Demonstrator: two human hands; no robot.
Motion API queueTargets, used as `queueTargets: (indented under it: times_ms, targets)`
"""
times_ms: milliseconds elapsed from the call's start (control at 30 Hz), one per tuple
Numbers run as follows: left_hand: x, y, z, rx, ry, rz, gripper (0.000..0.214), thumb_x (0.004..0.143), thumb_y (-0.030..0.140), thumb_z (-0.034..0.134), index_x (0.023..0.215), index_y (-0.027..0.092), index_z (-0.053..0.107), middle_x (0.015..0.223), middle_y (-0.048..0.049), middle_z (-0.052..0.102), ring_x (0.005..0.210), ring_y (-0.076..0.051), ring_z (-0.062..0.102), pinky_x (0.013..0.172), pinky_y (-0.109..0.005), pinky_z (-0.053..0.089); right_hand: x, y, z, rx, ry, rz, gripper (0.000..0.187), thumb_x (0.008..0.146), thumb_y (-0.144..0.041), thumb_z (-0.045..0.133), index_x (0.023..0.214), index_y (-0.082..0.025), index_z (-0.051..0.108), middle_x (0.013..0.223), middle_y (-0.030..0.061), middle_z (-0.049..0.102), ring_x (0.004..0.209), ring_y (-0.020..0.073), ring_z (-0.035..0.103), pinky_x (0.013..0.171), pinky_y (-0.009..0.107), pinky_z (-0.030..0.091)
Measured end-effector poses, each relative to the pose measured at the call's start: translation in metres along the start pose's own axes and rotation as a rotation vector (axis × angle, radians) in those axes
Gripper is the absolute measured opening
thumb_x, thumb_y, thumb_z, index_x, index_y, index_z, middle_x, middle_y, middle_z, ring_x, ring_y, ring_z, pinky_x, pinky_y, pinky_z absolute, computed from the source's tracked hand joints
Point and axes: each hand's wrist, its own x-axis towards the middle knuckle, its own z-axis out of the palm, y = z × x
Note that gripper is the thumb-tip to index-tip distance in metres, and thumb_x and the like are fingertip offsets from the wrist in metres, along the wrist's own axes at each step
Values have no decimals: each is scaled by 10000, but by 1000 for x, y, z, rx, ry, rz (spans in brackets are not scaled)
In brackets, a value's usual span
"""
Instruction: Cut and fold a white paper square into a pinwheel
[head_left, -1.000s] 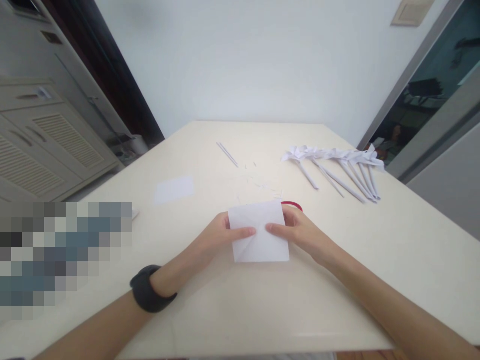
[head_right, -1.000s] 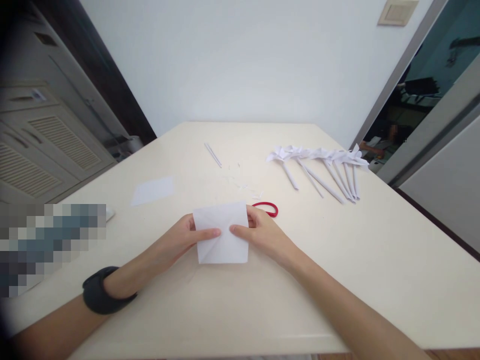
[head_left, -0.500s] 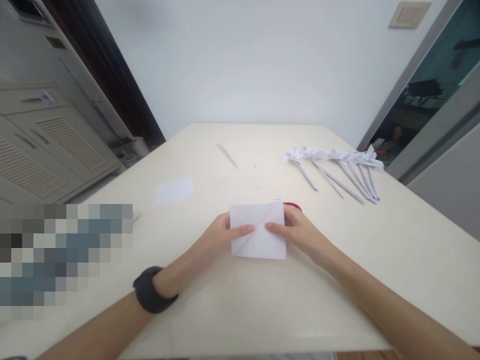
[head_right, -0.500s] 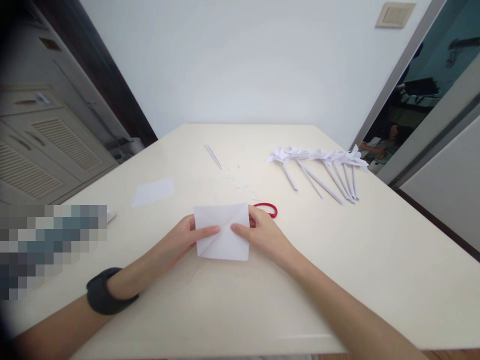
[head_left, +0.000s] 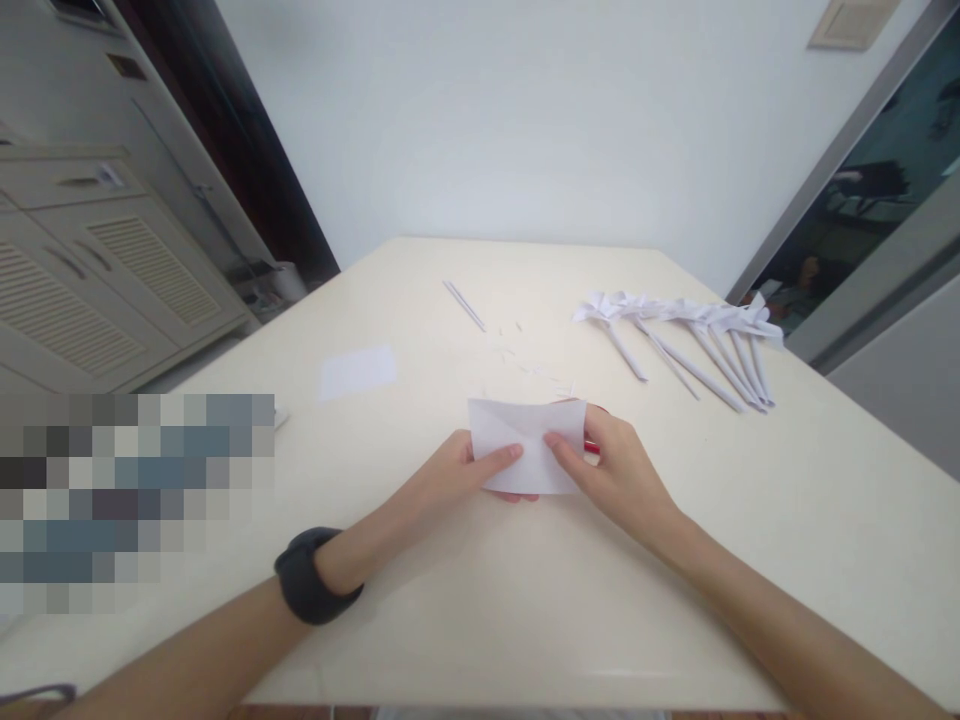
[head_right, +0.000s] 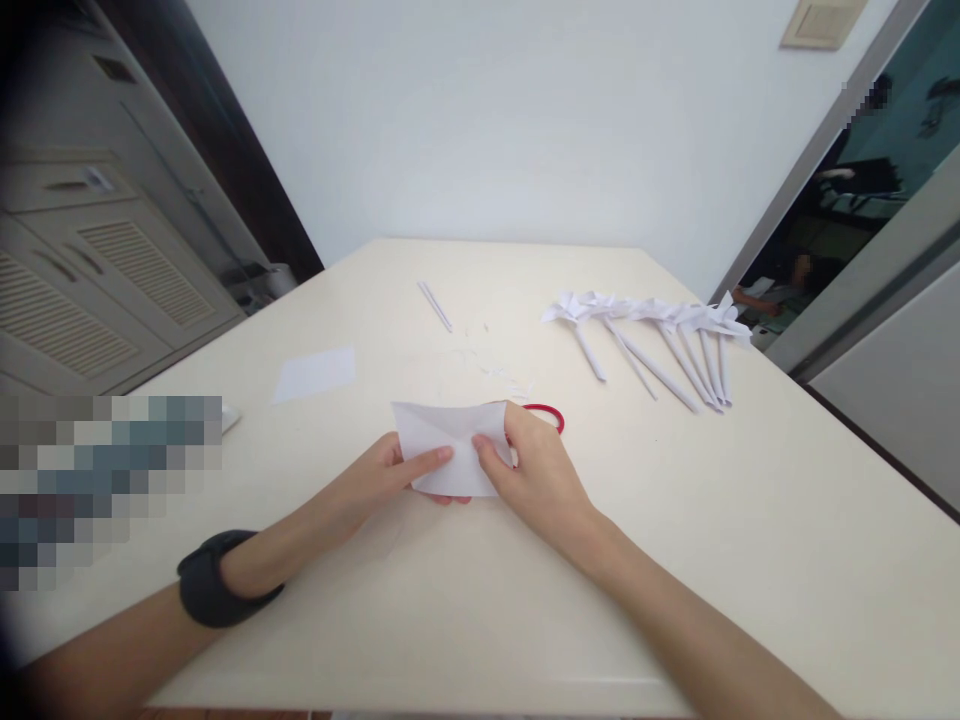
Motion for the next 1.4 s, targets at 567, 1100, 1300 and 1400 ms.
queueTargets:
  times_ms: [567, 1100, 1300, 1400]
  targets:
    - [-7, 15, -1, -22, -182, 33, 376, 771, 171, 620, 1146, 160, 588, 1158, -91, 644, 1122, -282, 560, 932, -394, 454, -8, -2, 15, -499, -295, -385, 676, 901, -411, 424, 1453, -117, 166, 1531, 128, 134, 1378, 233, 183, 1081, 399, 312]
    - [-8, 20, 0, -188, -381, 74, 370, 788, 98, 576, 1123, 253, 608, 1245, -20, 603, 1166, -244, 538, 1001, -402, 396, -3, 6, 16, -467, -294, -380, 968, 740, -606, 555, 1456, -132, 109, 1522, 172, 137, 1375, 285, 183, 1068, 444, 304]
    - [-7, 9, -5, -177, -465, 35, 407, 858, 105, 474, 1241, 239, 505, 1262, -54, 578, 1112, -250, 579, 982, -433, 414, -2, 0, 3, -124, -234, -27, 434, 859, -403, 520, 1250, -236, 432, 1205, 75, 565, 1052, 228, 538, 863, 388, 463]
    - [-4, -4, -7, -198, -519, 53, 454, 873, 81, 436, 1279, 283, 462, 1298, -38, 547, 1116, -244, 580, 988, -432, 409, 0, 1, 5, 16, -239, 87, 195, 842, -339, 543, 1005, -233, 539, 1005, 30, 612, 903, 190, 569, 760, 336, 481]
